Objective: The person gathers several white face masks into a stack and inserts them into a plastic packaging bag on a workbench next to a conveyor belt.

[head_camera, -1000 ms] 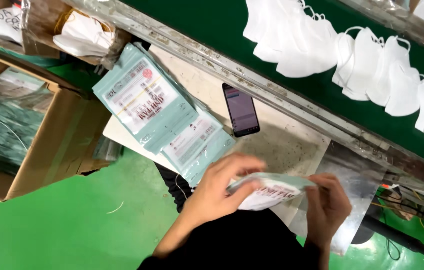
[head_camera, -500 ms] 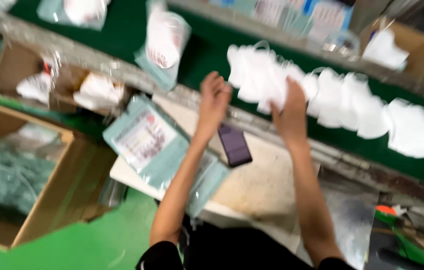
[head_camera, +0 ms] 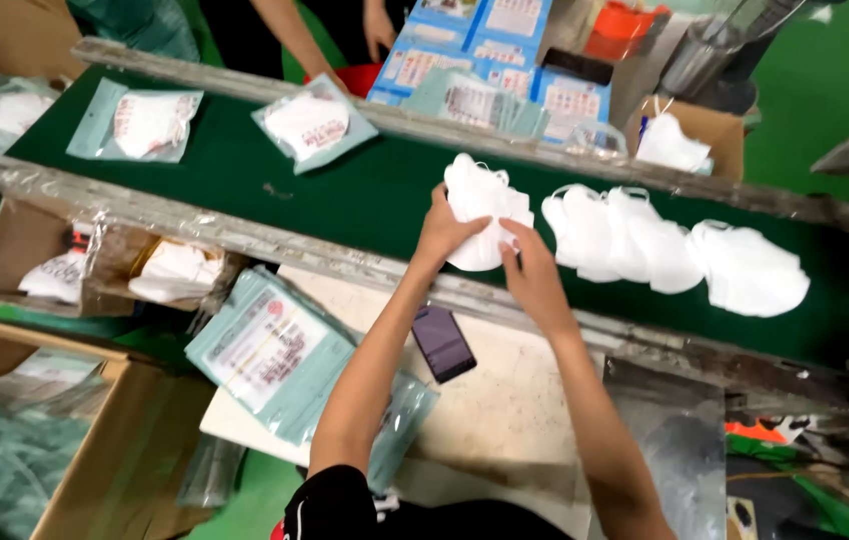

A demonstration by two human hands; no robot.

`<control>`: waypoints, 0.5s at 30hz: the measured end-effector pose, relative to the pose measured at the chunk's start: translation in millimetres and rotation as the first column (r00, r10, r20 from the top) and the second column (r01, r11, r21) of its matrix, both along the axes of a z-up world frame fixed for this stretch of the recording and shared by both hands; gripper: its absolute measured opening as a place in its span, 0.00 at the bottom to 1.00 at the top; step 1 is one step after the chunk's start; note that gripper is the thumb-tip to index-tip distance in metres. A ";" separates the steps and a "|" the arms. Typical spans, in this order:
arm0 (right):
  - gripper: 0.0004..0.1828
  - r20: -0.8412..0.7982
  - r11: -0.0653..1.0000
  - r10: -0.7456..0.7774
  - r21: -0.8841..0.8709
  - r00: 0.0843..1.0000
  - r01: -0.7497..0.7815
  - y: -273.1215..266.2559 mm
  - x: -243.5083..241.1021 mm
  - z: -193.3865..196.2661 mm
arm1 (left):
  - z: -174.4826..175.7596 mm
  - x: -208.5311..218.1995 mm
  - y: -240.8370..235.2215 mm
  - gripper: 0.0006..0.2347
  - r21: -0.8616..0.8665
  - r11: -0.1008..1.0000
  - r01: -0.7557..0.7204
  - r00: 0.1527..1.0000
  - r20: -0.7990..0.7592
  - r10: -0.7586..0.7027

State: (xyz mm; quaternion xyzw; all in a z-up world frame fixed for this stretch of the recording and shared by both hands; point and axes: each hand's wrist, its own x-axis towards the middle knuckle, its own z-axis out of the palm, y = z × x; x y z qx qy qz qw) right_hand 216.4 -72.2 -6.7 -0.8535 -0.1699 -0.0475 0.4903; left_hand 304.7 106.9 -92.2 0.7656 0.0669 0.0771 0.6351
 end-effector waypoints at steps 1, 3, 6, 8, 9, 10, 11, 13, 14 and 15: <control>0.21 -0.014 1.000 0.003 0.002 1.000 -0.003 -4.5 -6.2 -0.7 | 5.2 -20.3 1.5 0.47 0.002 1.000 -0.003 1.000 -0.014 0.003; 0.25 0.345 0.990 -0.138 0.047 0.928 0.130 -11.7 -12.8 -0.3 | 19.4 -53.9 6.1 0.44 0.033 0.999 -0.032 0.989 0.143 0.027; 0.49 0.383 0.937 -0.042 0.335 0.923 -0.096 -17.8 -54.2 33.9 | 93.1 -150.6 3.7 0.44 -0.193 0.970 0.147 0.923 0.380 -0.064; 0.46 0.047 0.870 0.080 0.485 0.996 -0.093 -43.1 -73.0 -19.8 | 102.9 -193.5 -8.3 0.46 -0.289 0.935 0.204 0.937 0.336 -0.100; 0.43 -0.283 0.796 0.224 0.605 0.933 -0.007 -61.2 -97.7 -50.1 | 104.6 -224.2 -19.1 0.47 -0.397 0.879 0.264 0.945 0.288 -0.154; 0.43 -0.320 0.797 0.215 0.603 0.923 0.023 -63.8 -123.0 -57.3 | 94.4 -246.6 -26.0 0.47 -0.409 0.876 0.256 0.954 0.251 -0.161; 0.43 -0.373 0.828 0.194 0.558 0.907 0.052 -67.8 -138.8 -60.9 | 86.0 -261.3 -34.0 0.44 -0.342 0.917 0.204 0.967 0.214 -0.135; 0.43 -0.431 0.861 0.172 0.502 0.886 0.078 -66.1 -162.4 -41.3 | 65.1 -285.7 -46.3 0.40 -0.280 0.948 0.147 0.980 0.173 -0.101; 0.48 -0.220 0.921 0.087 0.389 0.972 0.005 -60.7 -169.9 -19.2 | 51.6 -295.1 -51.5 0.40 -0.278 0.951 0.139 0.982 0.161 -0.096; 0.54 0.011 0.965 0.038 0.258 0.999 -0.040 -54.6 -180.0 2.2 | 38.2 -308.0 -56.6 0.39 -0.273 0.953 0.128 0.985 0.143 -0.092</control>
